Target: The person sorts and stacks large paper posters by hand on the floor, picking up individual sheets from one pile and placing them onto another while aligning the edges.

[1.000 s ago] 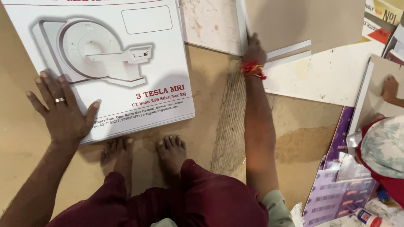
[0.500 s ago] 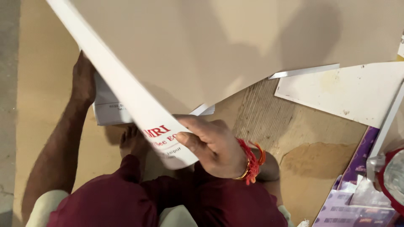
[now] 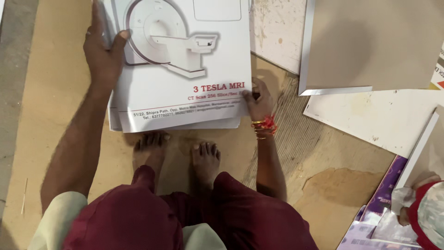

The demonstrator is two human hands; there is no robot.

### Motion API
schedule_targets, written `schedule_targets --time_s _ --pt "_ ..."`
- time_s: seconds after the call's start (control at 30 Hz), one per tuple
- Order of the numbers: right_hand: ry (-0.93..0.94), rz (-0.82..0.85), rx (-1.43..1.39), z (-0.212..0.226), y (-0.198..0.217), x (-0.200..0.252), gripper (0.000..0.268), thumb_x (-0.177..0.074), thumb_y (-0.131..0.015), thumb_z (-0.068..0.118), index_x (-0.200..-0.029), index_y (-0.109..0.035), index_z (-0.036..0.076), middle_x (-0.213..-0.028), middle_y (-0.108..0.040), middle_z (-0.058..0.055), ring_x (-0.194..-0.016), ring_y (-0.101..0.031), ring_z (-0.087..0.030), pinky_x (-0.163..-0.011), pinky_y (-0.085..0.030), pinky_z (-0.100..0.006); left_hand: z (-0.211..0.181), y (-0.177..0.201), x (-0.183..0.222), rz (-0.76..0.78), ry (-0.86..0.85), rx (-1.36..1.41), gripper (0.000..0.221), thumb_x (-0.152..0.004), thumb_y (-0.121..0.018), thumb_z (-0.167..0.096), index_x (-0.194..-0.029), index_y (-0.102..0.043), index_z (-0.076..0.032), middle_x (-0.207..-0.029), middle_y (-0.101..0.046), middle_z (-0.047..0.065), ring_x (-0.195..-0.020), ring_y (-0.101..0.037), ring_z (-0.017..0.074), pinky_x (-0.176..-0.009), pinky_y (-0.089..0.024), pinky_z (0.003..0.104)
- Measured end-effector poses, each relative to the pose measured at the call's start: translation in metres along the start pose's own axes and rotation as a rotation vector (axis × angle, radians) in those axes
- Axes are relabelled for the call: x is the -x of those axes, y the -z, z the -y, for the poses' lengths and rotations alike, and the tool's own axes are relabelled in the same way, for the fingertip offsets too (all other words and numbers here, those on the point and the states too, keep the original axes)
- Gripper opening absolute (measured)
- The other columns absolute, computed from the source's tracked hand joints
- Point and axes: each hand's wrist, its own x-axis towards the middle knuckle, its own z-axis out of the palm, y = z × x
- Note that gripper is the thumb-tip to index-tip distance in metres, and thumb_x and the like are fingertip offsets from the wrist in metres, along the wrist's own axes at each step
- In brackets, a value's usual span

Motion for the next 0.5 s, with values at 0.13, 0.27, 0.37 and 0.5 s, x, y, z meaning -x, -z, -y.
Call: schedule_targets --time_s 0.13,0.27,0.37,0.5 --pt "0.21 -0.133 0.185 -0.004 -0.021 0.01 0.056 -0.081 -0.08 0.011 -0.133 -0.061 0.001 -0.117 -0.059 -0.028 -0.093 -0.066 -0.033 -0.064 -0.065 -0.036 0.013 -0.007 0.005 -0.03 -0.188 -0.451 0.07 -0.117 -0.069 -0.027 -0.168 -0.025 -0.009 -0.115 -0.059 0.023 -0.094 -0.065 0.0358 -0.078 -0.057 0.043" --pt "0.222 -0.195 0.224 -0.006 -0.034 0.034 0.05 -0.095 -0.072 0.009 -0.142 -0.058 0.002 -0.117 -0.065 -0.021 -0.098 -0.067 -0.036 -0.082 -0.059 -0.044 0.018 -0.007 -0.001 0.016 -0.209 -0.595 0.061 -0.118 -0.057 -0.028 -0.166 -0.028 -0.005 -0.125 -0.057 0.029 -0.082 -0.064 0.0371 -0.065 -0.056 0.046" --pt "0.159 -0.195 0.229 0.0 -0.037 0.051 0.05 -0.095 -0.07 0.009 -0.143 -0.059 0.002 -0.119 -0.062 -0.019 -0.104 -0.066 -0.037 -0.087 -0.057 -0.046 0.017 -0.006 -0.003 0.055 -0.192 -0.653 0.057 -0.12 -0.057 -0.03 -0.163 -0.032 -0.003 -0.128 -0.055 0.034 -0.077 -0.064 0.0388 -0.063 -0.056 0.047" --pt "0.124 -0.178 0.236 0.008 -0.044 0.052 0.059 -0.09 -0.073 0.011 -0.145 -0.055 0.001 -0.122 -0.057 -0.021 -0.108 -0.063 -0.038 -0.091 -0.055 -0.048 0.02 -0.006 -0.006 0.049 -0.151 -0.608 0.059 -0.119 -0.063 -0.037 -0.165 -0.039 -0.007 -0.123 -0.059 0.032 -0.084 -0.066 0.0421 -0.07 -0.056 0.052"
